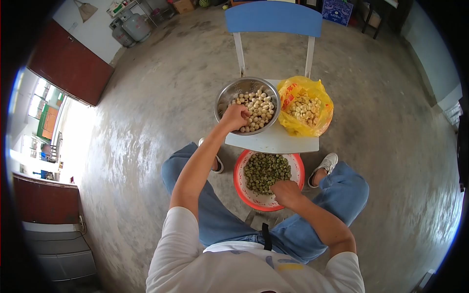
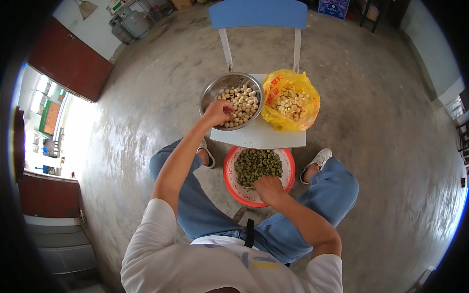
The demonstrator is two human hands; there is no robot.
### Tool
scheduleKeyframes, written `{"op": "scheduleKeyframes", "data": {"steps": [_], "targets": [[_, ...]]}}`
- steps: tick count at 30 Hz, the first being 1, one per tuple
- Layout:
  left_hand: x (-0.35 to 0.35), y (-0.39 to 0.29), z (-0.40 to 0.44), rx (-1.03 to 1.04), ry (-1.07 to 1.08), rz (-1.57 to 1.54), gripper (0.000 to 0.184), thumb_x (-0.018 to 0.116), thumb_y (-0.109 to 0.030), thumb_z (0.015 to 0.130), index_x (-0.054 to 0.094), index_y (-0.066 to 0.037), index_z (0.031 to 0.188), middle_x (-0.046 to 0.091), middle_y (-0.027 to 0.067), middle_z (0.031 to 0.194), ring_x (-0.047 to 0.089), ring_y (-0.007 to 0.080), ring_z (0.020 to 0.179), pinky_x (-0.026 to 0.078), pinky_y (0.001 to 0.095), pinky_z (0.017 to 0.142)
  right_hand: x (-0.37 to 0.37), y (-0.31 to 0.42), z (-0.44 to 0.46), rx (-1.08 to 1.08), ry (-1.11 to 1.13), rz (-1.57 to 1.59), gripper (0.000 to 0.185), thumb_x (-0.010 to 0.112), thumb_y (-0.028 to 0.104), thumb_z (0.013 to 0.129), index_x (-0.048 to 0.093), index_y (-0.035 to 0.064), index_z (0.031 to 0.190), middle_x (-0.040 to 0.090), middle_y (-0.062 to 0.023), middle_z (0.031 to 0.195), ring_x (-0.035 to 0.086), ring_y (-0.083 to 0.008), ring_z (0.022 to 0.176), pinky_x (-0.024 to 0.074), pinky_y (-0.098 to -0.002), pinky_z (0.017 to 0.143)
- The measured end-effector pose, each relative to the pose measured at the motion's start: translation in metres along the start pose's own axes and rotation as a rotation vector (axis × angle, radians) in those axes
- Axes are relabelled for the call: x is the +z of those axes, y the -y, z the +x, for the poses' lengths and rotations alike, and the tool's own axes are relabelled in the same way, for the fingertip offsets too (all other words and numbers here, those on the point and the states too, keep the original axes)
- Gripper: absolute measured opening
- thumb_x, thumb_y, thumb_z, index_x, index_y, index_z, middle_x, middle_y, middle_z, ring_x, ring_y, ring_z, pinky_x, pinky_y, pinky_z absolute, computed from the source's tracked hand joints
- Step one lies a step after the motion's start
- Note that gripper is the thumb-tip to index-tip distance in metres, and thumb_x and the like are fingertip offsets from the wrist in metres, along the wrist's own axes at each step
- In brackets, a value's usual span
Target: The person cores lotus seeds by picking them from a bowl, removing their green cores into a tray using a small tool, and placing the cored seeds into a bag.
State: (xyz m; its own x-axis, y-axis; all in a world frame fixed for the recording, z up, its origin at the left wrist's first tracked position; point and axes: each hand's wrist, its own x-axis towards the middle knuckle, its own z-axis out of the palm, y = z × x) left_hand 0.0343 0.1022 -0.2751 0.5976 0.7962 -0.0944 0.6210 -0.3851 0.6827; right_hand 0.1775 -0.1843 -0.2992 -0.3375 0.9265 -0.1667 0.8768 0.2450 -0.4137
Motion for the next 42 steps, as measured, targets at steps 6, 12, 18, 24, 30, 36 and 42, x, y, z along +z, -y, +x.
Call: {"op": "scheduleKeyframes", "data": {"steps": [6,12,18,24,30,36,42], "targets": [[0.008,-0.003,-0.001,0.062,-0.039,0.089,0.018,0.073,-0.005,0.062,0.063,-0.001,0.077,0.064,0.0095,0.076,0.062,0.0190,0.069,0.049,0.0313,0.064,-0.014,0.004,0.004,0.064,-0.060,0.199,0.020,0.060,0.013,0.076,0.059,0.0039,0.094,0.057,-0.0147,0.083,0.060,-0.0317,0.077,0.0494,-0.0408,0.065],[-0.009,-0.069,-0.069,-0.004,-0.021,-0.756,0.020,0.071,0.000,0.072,0.060,-0.002,0.089,0.063,0.0060,0.081,0.058,0.0095,0.074,0.049,0.0252,0.064,-0.045,0.014,0.010,-0.079,-0.397,0.541,0.017,0.052,0.009,0.087,0.056,0.0001,0.101,0.055,-0.0137,0.086,0.058,-0.0293,0.074,0.0473,-0.0382,0.064],[0.017,-0.113,-0.136,-0.027,0.083,-1.458,0.018,0.061,-0.004,0.084,0.060,-0.004,0.101,0.063,0.0066,0.090,0.058,0.0107,0.074,0.048,0.0240,0.065,-0.078,0.027,0.000,-0.045,-0.461,0.974,0.010,0.044,0.005,0.091,0.053,-0.0002,0.093,0.045,-0.0069,0.062,0.049,-0.0157,0.056,0.0443,-0.0303,0.055],[0.043,-0.118,-0.154,-0.144,0.143,-1.731,0.015,0.057,-0.013,0.089,0.057,-0.006,0.103,0.062,0.0073,0.096,0.056,0.0125,0.081,0.048,0.0274,0.072,-0.074,0.030,-0.003,0.071,-0.488,1.070,0.013,0.041,0.007,0.094,0.051,0.0010,0.089,0.048,-0.0058,0.059,0.048,-0.0128,0.052,0.0388,-0.0278,0.050],[0.049,-0.117,-0.158,-0.161,0.153,-1.759,0.011,0.058,-0.014,0.088,0.057,-0.007,0.098,0.062,0.0078,0.097,0.056,0.0131,0.081,0.048,0.0290,0.075,-0.077,0.036,-0.003,0.066,-0.550,0.931,0.008,0.044,0.005,0.091,0.048,0.0003,0.087,0.048,-0.0122,0.060,0.049,-0.0224,0.050,0.0383,-0.0316,0.049],[0.051,-0.116,-0.160,-0.186,0.112,-1.765,0.008,0.058,-0.012,0.088,0.057,-0.007,0.093,0.062,0.0087,0.094,0.058,0.0140,0.077,0.049,0.0292,0.073,-0.080,0.038,-0.003,0.062,-0.547,0.851,0.005,0.045,0.002,0.089,0.047,0.0000,0.085,0.048,-0.0168,0.063,0.048,-0.0298,0.051,0.0380,-0.0336,0.049],[0.052,-0.118,-0.158,-0.184,0.061,-1.765,0.003,0.058,-0.009,0.088,0.057,-0.008,0.090,0.062,0.0112,0.091,0.057,0.0131,0.073,0.050,0.0295,0.069,-0.085,0.039,-0.004,0.063,-0.570,0.808,0.002,0.047,-0.002,0.085,0.046,-0.0007,0.084,0.048,-0.0188,0.064,0.051,-0.0358,0.055,0.0393,-0.0349,0.049]]}}
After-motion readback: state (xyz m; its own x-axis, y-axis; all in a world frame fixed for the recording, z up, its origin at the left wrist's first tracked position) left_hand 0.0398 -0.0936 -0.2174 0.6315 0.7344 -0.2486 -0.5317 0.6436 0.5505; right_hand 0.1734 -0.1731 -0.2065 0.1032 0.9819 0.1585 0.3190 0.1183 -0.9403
